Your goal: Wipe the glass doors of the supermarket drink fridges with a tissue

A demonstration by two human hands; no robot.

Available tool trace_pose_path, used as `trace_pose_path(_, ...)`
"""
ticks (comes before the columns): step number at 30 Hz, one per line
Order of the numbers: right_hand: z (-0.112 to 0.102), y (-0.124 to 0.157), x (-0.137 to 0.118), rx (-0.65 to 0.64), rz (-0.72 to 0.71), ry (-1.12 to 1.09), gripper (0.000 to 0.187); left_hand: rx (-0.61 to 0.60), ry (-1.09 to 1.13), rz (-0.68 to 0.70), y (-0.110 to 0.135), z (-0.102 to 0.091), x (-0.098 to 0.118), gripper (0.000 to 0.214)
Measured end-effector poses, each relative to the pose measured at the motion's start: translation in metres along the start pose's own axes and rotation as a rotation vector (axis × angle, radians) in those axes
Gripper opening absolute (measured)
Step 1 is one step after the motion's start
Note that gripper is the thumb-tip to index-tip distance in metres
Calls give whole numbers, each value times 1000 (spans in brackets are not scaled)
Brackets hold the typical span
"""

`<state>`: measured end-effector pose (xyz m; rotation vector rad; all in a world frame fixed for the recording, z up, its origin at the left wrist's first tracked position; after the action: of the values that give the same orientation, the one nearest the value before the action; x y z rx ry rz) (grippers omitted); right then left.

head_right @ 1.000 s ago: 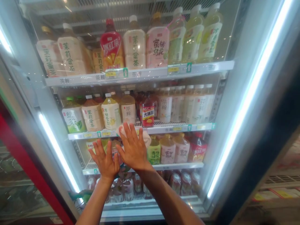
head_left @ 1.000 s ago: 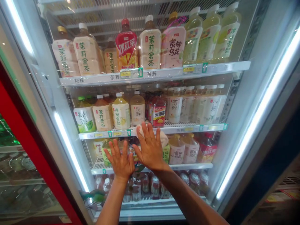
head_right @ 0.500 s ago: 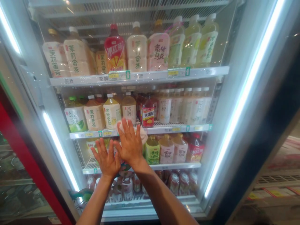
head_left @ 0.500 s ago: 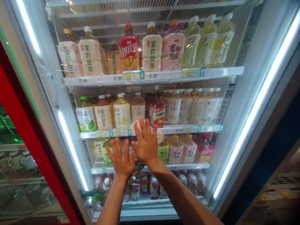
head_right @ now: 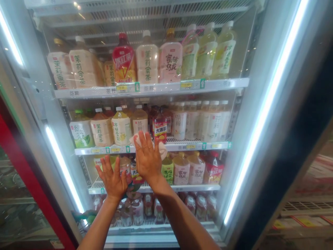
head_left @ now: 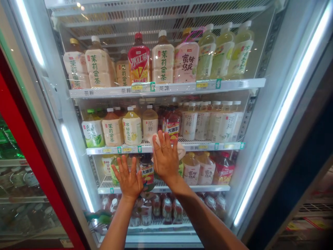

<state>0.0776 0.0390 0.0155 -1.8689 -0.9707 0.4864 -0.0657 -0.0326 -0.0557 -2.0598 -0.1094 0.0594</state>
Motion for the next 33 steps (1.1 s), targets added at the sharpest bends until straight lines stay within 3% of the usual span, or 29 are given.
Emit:
trace_pose_path(3,-7,-2,9,-12,0,5,75,-8,-3,-22,-1,-1,4,74)
trace_pose_path(8,10,59,8,-41,-97,6,71,-49,14,-91,-3,1,19,75)
trace_pose_path(11,-5,47,31,-12,-115,11,72,-35,14,-118,-5,1,28,79)
trace_pose_path(14,-30,22,68,46,4,15,77,-19,-8,-125,-7,-1,38,80)
trace_pose_path(16,-36,29,82,46,69,19,77,-28,-12,-99,-12,-3,50,79)
trace_pose_path(18,-30,57,83,39,78,47,77,-42,-5,-50,-20,-3,68,78)
trace_pose_path(22,-17,108,81,23,-23,85,76,-57,7,68,-47,-1,116,74)
trace_pose_path(26,-40,83,122,69,64,84,73,-35,25,148,-68,5,155,72)
trace_pose_path(29,-55,72,151,94,177,90,72,-33,17,158,-72,12,166,71)
trace_pose_path(33,-39,122,144,95,160,166,73,-8,-5,174,-70,19,165,69)
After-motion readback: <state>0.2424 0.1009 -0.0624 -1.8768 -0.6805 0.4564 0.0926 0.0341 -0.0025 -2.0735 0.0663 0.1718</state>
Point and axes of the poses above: each hand's wrist, its own y-axis away from the middle knuckle, its own z-axis out of the palm, x = y × z, the point moved 4 cm from there along -y, towards the middle knuckle, and after that the axes turned 15 degrees about -x, right-handed, at the moved point
